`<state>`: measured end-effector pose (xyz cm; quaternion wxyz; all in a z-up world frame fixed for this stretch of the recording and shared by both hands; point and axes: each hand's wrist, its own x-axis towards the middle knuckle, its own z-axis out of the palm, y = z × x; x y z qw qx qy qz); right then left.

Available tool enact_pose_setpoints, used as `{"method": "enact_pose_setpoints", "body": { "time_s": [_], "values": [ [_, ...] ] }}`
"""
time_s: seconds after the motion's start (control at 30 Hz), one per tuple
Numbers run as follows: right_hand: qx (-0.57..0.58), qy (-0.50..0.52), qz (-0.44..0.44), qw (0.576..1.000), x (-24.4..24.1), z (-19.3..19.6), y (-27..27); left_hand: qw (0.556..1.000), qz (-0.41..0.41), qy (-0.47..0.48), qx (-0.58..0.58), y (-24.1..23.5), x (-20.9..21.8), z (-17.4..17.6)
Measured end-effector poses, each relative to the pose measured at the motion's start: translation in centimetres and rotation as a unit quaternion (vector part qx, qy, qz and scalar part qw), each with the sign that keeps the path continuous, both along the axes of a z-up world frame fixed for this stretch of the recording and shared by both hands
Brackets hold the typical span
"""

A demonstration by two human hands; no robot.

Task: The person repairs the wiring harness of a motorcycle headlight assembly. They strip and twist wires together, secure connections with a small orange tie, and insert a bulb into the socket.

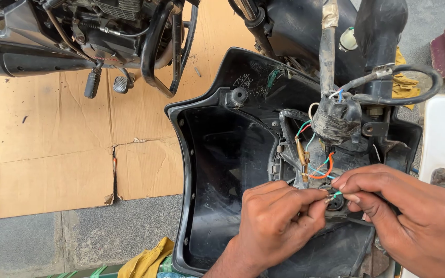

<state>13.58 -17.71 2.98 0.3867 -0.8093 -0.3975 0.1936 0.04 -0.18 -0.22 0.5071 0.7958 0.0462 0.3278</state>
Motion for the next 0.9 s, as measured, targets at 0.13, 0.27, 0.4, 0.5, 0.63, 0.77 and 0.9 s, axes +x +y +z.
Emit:
{"method": "enact_pose_setpoints", "body": {
  "time_s": [0.13,0.27,0.4,0.5,0.63,0.77,0.9],
  "values": [
    [0.011,-0.002,-0.018,1.0,-0.3,0.2,0.4,0.999,-0.003,0.029,-0.042,0.0,-0.1,0.1],
    [0.03,-0.04,-0.022,0.998,-0.3,0.2,0.8,0.995,-0.017,0.056,-0.085,0.2,-0.1,0.3],
    [0.022,-0.086,0.026,0.996,0.2,0.6,1.1,0.993,-0.031,0.066,-0.09,0.3,-0.1,0.1],
    [0.024,-0.067,0.021,0.997,0.2,0.3,1.0,0.993,-0.042,0.07,-0.089,0.3,0.2,0.1],
    [0.026,-0.074,0.026,0.997,0.3,0.2,1.0,0.99,-0.056,0.079,-0.104,0.4,0.1,-0.4],
    [0.013,-0.064,0.045,0.997,0.7,-0.2,0.6,0.989,-0.053,0.09,-0.107,0.3,-0.1,-0.8],
    [0.035,-0.079,0.063,0.994,0.7,-0.8,0.6,0.989,-0.037,0.098,-0.102,0.9,-0.3,0.0]
  ]
}}
